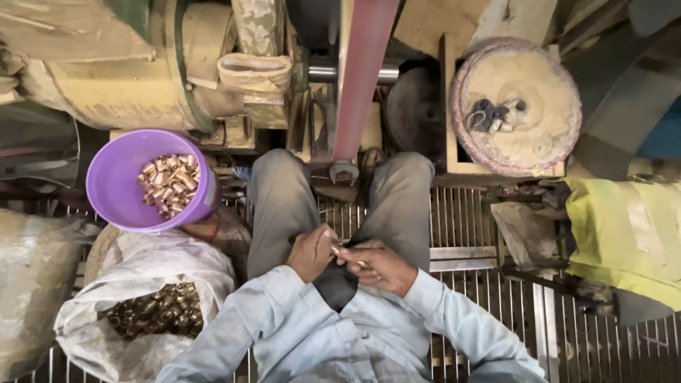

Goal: The person sits on a metal grate floor and repeatedly takes small brass-colored metal parts from a white sack. They press each part against a vertical belt sander to smooth or polish it, then place the finished part into a purple bucket. The process is repeated continuously.

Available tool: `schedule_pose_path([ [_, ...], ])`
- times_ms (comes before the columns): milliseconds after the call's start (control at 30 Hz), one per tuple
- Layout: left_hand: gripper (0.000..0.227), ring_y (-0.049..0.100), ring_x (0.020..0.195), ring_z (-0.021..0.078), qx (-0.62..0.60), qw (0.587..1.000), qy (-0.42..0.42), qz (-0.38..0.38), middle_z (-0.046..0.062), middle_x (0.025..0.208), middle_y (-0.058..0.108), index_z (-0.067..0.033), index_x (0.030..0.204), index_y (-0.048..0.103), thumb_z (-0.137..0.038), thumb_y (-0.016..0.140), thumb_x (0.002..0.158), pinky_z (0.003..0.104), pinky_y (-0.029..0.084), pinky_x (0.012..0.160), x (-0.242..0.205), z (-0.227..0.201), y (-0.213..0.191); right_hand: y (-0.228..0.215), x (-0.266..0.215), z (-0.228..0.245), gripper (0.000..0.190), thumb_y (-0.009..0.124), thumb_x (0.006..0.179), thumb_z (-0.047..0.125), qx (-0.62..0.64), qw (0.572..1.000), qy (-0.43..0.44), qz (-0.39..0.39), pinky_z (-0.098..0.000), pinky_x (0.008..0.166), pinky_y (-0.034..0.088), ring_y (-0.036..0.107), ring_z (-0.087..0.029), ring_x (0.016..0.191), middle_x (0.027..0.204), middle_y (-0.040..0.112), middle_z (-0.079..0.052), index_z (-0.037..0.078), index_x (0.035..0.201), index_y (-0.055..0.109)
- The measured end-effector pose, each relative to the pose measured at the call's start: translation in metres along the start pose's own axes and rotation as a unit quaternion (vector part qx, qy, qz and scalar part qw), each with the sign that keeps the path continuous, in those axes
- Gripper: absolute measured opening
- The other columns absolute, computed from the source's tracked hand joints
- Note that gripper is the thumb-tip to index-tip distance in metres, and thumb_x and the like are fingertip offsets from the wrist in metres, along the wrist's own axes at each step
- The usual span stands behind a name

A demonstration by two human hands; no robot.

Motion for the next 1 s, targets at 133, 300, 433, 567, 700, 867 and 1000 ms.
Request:
schedule_pose_path([
  [133,0.028,0.072,0.063,0.0294,-0.004,1.000,-0.019,0.010,0.014,0.067,0.067,-0.0043,0.095,0.062,-0.022,0.044,0.106,0.040,0.054,0.060,0.002,0.005,0.002,0.003,0.006,-0.003,0.032,0.069,0.099,0.029,0.085,0.994,0.031,0.066,-0.0202,0.038,0.022,0.033,-0.003,0.041,0.063,0.049,0.002,-0.002,0.099,0.069],
  [300,0.024,0.071,0.062,0.0255,-0.015,0.998,-0.020,0.054,0.012,0.069,0.068,-0.0044,0.101,0.060,-0.023,0.046,0.107,0.038,0.055,0.061,0.006,-0.001,0.002,0.006,0.001,0.015,0.030,0.071,0.096,0.025,-0.018,0.996,-0.072,0.040,-0.0205,0.038,0.022,0.034,-0.001,0.042,0.066,0.054,0.002,-0.004,0.098,0.072],
  [433,0.030,0.064,0.065,0.0200,-0.148,0.982,-0.116,0.016,0.010,0.078,0.068,-0.0062,0.120,0.056,-0.026,0.037,0.110,0.035,0.051,0.061,0.001,0.004,-0.005,0.004,-0.028,0.050,0.027,0.076,0.094,0.021,-0.277,0.928,-0.242,-0.067,-0.0211,0.050,0.033,0.045,-0.001,0.057,0.072,0.057,0.005,-0.001,0.109,0.076],
  [567,0.031,0.064,0.069,0.0184,-0.160,0.971,-0.176,0.003,0.007,0.083,0.068,-0.0065,0.128,0.052,-0.027,0.041,0.107,0.033,0.052,0.065,0.000,0.006,-0.015,0.006,-0.065,0.083,0.028,0.082,0.089,0.016,-0.384,0.843,-0.350,-0.142,-0.0233,0.055,0.041,0.049,-0.003,0.064,0.074,0.061,0.003,0.001,0.112,0.076],
  [700,0.040,0.065,0.086,0.0174,-0.109,0.986,-0.067,0.106,0.009,0.099,0.067,-0.0034,0.139,0.041,-0.021,0.050,0.105,0.031,0.053,0.083,0.005,-0.017,-0.012,0.012,-0.082,0.103,0.028,0.084,0.085,0.017,-0.466,0.779,-0.383,-0.173,-0.0267,0.057,0.049,0.057,-0.006,0.063,0.075,0.071,-0.002,0.002,0.108,0.077],
  [867,0.051,0.064,0.098,0.0199,-0.029,0.988,-0.009,0.151,0.014,0.112,0.065,-0.0005,0.139,0.042,-0.019,0.066,0.099,0.033,0.051,0.086,0.016,-0.020,-0.002,0.008,-0.067,0.104,0.026,0.083,0.087,0.019,-0.487,0.804,-0.315,-0.129,-0.0270,0.060,0.050,0.060,-0.007,0.065,0.076,0.073,-0.006,0.004,0.108,0.078],
  [1000,0.047,0.068,0.083,0.0168,-0.061,0.964,-0.126,0.227,0.009,0.091,0.070,-0.0038,0.137,0.049,-0.024,0.066,0.098,0.031,0.056,0.079,0.021,0.013,0.016,0.000,-0.043,0.099,0.025,0.079,0.091,0.018,-0.398,0.874,-0.273,-0.051,-0.0259,0.070,0.053,0.062,-0.004,0.081,0.090,0.074,-0.005,0.006,0.113,0.077],
])
Point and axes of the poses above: each hand's wrist, its own x-axis towards the middle knuckle, its own y-axis out of the palm, z = x × y, the point moved 8 cm from there along x, towards the middle knuckle
